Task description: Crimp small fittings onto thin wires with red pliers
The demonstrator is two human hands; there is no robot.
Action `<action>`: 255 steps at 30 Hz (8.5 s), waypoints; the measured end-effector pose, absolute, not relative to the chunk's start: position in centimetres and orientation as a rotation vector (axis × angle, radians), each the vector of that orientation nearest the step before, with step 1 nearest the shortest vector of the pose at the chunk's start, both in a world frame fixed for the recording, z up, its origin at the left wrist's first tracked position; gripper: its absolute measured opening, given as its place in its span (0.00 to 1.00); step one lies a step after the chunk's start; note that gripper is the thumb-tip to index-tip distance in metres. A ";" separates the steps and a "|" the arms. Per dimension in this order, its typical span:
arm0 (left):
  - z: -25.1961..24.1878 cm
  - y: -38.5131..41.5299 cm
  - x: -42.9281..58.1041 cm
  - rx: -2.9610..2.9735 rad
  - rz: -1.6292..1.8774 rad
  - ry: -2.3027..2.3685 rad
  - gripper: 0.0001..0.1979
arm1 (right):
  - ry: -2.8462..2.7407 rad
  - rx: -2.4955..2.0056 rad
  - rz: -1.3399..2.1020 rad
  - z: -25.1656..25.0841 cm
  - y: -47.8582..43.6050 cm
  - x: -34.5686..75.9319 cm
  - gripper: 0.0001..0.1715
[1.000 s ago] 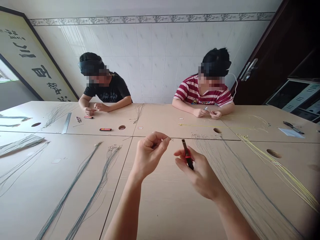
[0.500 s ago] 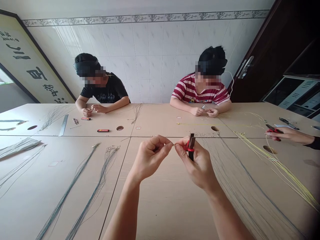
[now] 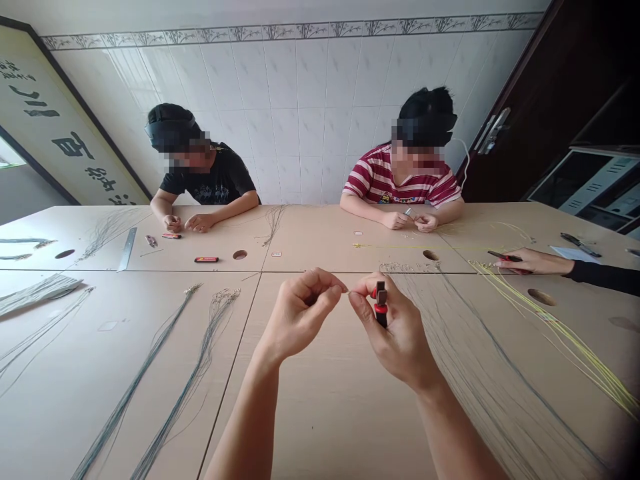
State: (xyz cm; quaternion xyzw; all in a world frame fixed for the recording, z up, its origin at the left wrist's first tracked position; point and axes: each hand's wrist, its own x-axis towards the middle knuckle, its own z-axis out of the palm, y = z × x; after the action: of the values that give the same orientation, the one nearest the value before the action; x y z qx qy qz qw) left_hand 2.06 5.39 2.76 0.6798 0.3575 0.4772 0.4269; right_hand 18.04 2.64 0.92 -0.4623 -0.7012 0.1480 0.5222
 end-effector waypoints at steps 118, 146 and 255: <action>3.4 5.2 1.7 1.670 0.954 0.934 0.08 | -1.806 -1.038 0.364 1.3 2.8 19.0 0.09; 3.8 5.0 1.9 1.567 0.973 0.909 0.05 | -1.817 -1.013 0.355 1.2 2.8 19.1 0.09; 3.2 4.6 3.0 1.485 1.072 1.046 0.09 | -1.890 -0.896 0.085 0.6 3.4 19.2 0.19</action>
State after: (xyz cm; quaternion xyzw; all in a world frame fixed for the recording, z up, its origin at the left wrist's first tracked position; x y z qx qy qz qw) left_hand 3.02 4.63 3.23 0.6125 0.4312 0.4421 0.4935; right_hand 19.17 3.36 0.62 -0.3707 -0.7816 0.0351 0.5005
